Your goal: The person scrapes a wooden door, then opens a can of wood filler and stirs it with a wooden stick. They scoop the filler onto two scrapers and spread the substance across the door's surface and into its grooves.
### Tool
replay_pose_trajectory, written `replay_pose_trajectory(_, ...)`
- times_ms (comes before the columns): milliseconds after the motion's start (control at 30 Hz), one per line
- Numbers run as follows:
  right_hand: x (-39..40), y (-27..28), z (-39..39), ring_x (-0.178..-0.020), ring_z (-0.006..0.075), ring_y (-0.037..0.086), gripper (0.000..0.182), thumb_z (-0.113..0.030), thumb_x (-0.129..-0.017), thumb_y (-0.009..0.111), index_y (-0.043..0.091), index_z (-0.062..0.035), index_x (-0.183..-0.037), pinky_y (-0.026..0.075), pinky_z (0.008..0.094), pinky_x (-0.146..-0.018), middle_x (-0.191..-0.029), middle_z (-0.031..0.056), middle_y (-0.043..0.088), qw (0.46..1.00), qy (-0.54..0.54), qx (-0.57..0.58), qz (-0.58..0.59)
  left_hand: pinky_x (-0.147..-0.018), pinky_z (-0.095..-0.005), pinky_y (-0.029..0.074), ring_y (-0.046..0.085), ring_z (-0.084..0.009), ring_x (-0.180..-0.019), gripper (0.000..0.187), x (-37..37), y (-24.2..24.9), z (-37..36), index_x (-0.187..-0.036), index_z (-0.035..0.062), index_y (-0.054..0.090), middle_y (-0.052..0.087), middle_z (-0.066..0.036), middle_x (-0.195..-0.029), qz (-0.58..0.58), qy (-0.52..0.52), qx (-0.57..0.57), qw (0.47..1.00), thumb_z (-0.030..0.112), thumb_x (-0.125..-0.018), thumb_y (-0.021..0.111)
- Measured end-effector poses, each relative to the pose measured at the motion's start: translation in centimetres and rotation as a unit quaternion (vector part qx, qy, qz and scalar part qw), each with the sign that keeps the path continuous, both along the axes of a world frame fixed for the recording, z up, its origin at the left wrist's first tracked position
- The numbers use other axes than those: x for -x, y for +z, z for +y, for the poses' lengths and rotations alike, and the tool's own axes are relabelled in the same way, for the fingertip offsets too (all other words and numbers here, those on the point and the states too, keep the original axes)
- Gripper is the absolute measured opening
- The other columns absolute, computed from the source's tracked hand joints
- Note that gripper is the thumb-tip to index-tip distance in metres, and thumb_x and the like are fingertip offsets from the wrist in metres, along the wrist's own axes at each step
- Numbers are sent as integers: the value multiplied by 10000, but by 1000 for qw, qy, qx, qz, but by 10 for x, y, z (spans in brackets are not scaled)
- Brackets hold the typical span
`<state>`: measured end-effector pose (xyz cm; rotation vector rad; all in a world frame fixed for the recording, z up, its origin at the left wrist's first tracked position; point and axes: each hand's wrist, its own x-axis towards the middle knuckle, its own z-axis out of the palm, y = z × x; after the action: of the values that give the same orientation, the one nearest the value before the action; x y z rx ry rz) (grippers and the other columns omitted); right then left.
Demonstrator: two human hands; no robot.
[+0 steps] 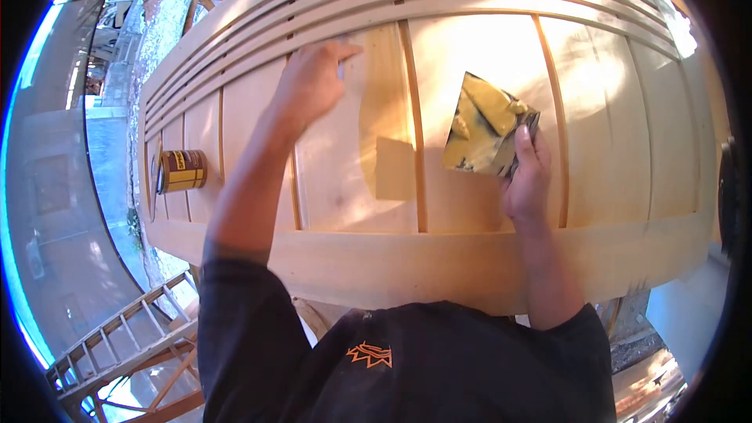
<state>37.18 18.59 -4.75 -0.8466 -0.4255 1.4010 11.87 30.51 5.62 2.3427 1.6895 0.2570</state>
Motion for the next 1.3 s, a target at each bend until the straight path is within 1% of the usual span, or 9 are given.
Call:
replay_pose_trajectory(167,-2,0,1,-1064,171,571,346,-159,-999,380,425,38,-1280,490,310,-897,-1184,104,554,1000,29,3,7,-825,-409,488,622,-367,-922,541,6,-26,83,-1110,91,664,650,-226,-951,47,-17,59,997,-91,-631,492)
replay_pose_trajectory(467,3,4,1,-1067,150,562,341,-157,-1000,372,433,31,-1278,464,299,-924,-1184,92,559,998,47,3,36,-840,-411,482,620,-367,-941,542,0,-47,74,-1100,83,666,655,-213,-979,40,-60,-34,997,-102,-631,468)
replay_pose_trajectory(567,4,1,0,-1070,153,564,342,-156,-999,375,435,29,-1280,472,304,-916,-1188,93,559,999,35,7,-20,-830,-404,487,615,-373,-951,541,-6,-29,92,-1096,74,665,651,-211,-1004,54,17,120,991,-106,-629,459)
replay_pose_trajectory(667,6,11,2,-1066,133,535,323,-152,-992,385,463,40,-1239,438,287,-917,-1159,86,569,999,12,29,29,-821,-391,493,612,-370,-960,545,-16,-14,98,-1096,78,665,649,-207,-1023,59,-14,198,978,-103,-627,456)
replay_pose_trajectory(800,2,10,0,-1076,142,539,326,-148,-991,383,462,45,-1241,442,293,-922,-1168,95,569,999,14,25,23,-859,-363,483,606,-359,-989,544,-3,-23,62,-1084,80,670,647,-194,-1051,65,-146,123,979,-106,-622,452)
replay_pose_trajectory(933,3,10,4,-1059,141,545,321,-152,-992,380,467,45,-1230,442,291,-919,-1161,95,571,1000,27,-1,0,-893,-353,471,601,-337,-1032,528,13,6,38,-1097,42,657,634,-196,-1104,55,-163,284,943,-109,-624,474)
replay_pose_trajectory(1067,2,4,2,-1078,163,567,349,-148,-994,373,428,31,-1289,481,308,-914,-1191,98,555,999,38,-13,12,-872,-365,480,632,-332,-968,525,37,-8,83,-1092,21,658,656,-198,-1060,34,-88,73,993,-122,-620,478)
replay_pose_trajectory(1200,1,2,2,-1068,151,559,335,-150,-994,376,442,34,-1266,469,300,-913,-1176,96,562,999,27,0,20,-807,-375,492,634,-346,-944,485,15,-14,92,-1066,25,666,659,-212,-994,27,-62,103,992,-111,-631,501)
replay_pose_trajectory(1300,3,9,2,-1041,131,547,307,-149,-991,385,475,42,-1213,444,287,-914,-1147,93,574,999,17,15,25,-779,-376,497,637,-362,-904,447,9,-26,97,-1035,31,675,659,-216,-937,55,-91,30,994,-100,-636,521)
